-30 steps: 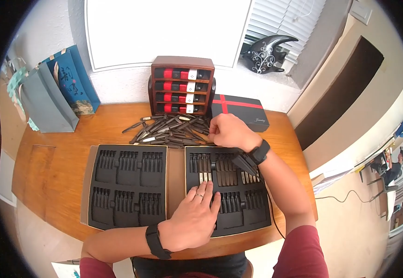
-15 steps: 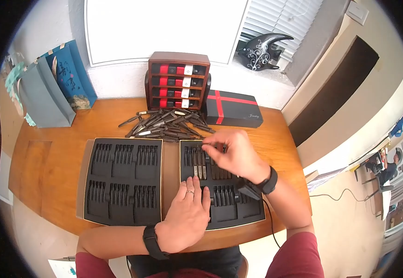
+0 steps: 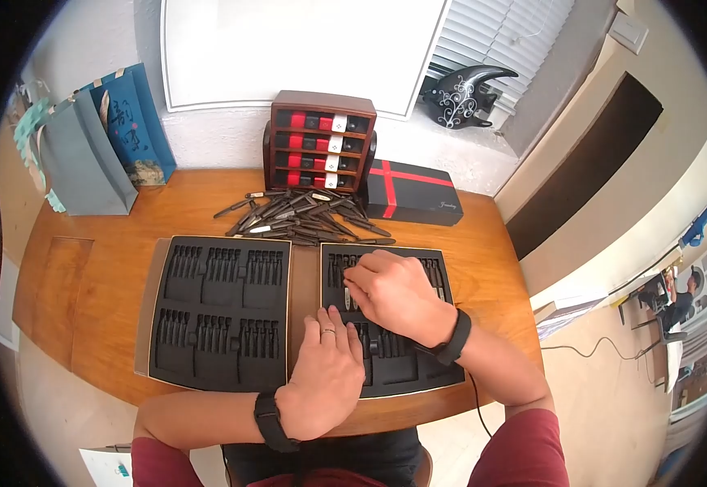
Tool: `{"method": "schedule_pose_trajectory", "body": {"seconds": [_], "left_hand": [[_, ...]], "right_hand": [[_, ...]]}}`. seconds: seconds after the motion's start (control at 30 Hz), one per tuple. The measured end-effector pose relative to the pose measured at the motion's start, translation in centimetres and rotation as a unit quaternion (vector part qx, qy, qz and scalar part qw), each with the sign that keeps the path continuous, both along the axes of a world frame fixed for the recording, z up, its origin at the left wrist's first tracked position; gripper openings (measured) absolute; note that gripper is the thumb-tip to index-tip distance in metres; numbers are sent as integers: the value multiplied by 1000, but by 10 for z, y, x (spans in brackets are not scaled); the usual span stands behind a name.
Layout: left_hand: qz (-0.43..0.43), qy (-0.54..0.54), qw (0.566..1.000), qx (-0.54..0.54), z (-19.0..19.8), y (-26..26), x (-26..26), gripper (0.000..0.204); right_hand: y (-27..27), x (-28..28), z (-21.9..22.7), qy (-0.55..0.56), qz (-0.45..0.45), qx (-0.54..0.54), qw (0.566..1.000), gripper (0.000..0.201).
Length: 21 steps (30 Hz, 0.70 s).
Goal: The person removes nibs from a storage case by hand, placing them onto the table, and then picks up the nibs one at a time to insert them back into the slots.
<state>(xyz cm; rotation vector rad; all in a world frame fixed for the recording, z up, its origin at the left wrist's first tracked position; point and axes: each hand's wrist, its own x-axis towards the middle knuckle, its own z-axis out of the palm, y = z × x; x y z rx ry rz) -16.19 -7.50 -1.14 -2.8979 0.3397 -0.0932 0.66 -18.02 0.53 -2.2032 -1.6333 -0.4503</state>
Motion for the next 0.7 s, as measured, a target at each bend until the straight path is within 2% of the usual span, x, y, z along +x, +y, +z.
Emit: {"method": "schedule_pose_trajectory", "body": {"seconds": [0.43,0.53,0.6,0.63,0.7], "left_hand": [[-11,31,999,39,9,-6,-11,53],[2,51,996,69,14,-9,-11,52],[-4,31,998,46,7,-7,-11,53],[-10,10,1000,24,3,-7,-10,54],[0,4,1000,18,1,-7,-6,56]], "right_hand": [[-3,-1,-8,8,53,-116,992,20],[-1,9,-6,33,72,-78,994,15],[4,20,-2,99,79,-73,989,13],[8,22,3,148,48,-90,984,18],[15,34,4,158,28,-112,981,22]]}}
